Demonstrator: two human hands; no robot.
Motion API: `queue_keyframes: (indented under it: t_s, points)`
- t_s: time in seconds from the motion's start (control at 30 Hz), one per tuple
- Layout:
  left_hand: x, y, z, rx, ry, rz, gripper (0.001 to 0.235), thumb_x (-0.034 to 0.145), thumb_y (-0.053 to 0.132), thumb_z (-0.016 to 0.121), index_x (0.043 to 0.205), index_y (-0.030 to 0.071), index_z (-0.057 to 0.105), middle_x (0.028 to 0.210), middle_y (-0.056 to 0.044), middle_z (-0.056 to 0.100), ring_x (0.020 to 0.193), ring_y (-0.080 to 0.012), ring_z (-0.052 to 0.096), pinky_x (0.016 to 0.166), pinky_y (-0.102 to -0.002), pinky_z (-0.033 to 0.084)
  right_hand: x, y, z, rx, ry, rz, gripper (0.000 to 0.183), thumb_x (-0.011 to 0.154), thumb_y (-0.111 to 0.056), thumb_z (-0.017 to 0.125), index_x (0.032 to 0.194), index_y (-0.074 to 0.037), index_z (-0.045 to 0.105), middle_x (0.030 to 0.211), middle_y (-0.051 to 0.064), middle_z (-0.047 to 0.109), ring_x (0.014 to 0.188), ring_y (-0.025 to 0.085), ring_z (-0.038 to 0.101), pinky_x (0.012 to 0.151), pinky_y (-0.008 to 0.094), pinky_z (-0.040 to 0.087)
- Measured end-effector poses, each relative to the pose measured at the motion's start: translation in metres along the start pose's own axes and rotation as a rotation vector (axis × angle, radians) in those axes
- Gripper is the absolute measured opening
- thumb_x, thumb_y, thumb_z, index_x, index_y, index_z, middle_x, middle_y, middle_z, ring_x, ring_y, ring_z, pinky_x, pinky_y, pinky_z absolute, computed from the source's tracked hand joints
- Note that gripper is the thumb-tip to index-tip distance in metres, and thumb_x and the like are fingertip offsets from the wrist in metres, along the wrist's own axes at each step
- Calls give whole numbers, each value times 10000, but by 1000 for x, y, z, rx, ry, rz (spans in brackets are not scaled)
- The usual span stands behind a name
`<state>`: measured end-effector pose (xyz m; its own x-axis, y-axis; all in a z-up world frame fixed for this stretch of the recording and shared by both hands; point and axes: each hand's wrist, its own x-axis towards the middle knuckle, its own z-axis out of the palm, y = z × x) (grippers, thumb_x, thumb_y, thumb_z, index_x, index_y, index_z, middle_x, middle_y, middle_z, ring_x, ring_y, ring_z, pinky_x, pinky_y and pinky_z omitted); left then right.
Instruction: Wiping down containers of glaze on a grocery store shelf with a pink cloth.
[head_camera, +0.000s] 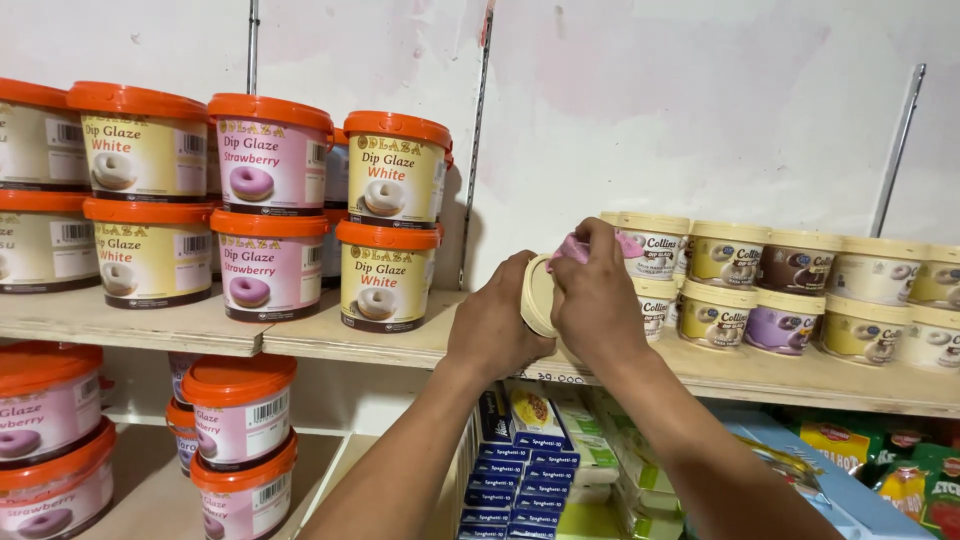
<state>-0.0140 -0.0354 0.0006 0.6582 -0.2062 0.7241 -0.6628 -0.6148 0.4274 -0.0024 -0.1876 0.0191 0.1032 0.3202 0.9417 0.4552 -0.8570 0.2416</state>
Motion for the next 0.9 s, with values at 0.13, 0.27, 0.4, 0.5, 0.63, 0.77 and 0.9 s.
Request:
queue_keyframes:
  t_s: [0.13,0.27,0.4,0.5,0.63,0.77,0.9]
  points:
    - [4,-3,1,7,2,-6,948,635,210,769,1495,171,373,1430,-93,551,1224,-510,597,1047,-610,492,-9,-10,-16,248,-6,-55,180,961,-90,618,967,2,773,1253,256,486,1193,497,575,971,513,556]
    - [6,-10,0,-73,5,-29,940,615,233,808,1458,185,394,1399,-95,578,1261,-489,583,1062,-599,483,-20,12,-27,298,-117,-270,149,883,-92,677,976,-54,788,1299,228,504,1236,468,563,995,485,559]
    - [2,-5,-4,-209,16,-38,903,618,253,799,1433,149,426,1356,-131,618,1298,-464,572,1082,-565,472,-9,43,-53,14,-245,-422,148,865,-142,655,888,-129,801,1277,211,525,1148,444,615,958,493,551]
    - [0,0,-5,-181,3,-33,903,622,229,796,1437,131,421,1356,-151,623,1299,-461,575,1080,-567,467,5,53,-46,-94,-223,-415,112,796,-190,742,891,-169,798,1273,151,534,1095,401,635,934,470,558]
    - [-1,0,-2,-165,-8,-26,927,604,238,805,1441,157,417,1362,-143,624,1301,-448,576,1079,-562,468,18,52,-14,-170,-100,-430,104,890,-230,709,930,-192,798,1240,142,547,1051,370,634,903,441,551]
    - [1,-5,0,-200,-13,-2,963,596,231,802,1463,170,389,1407,-150,603,1337,-437,543,1132,-573,434,19,31,-15,-14,-46,-418,141,962,-268,650,969,-214,780,1194,117,551,1029,373,607,840,440,524]
    - [5,-13,2,-227,17,16,917,625,185,801,1453,170,408,1439,-131,583,1382,-415,500,1169,-594,385,7,46,-21,-153,-75,-350,184,970,-262,619,884,-184,762,1115,116,564,976,363,618,766,428,535]
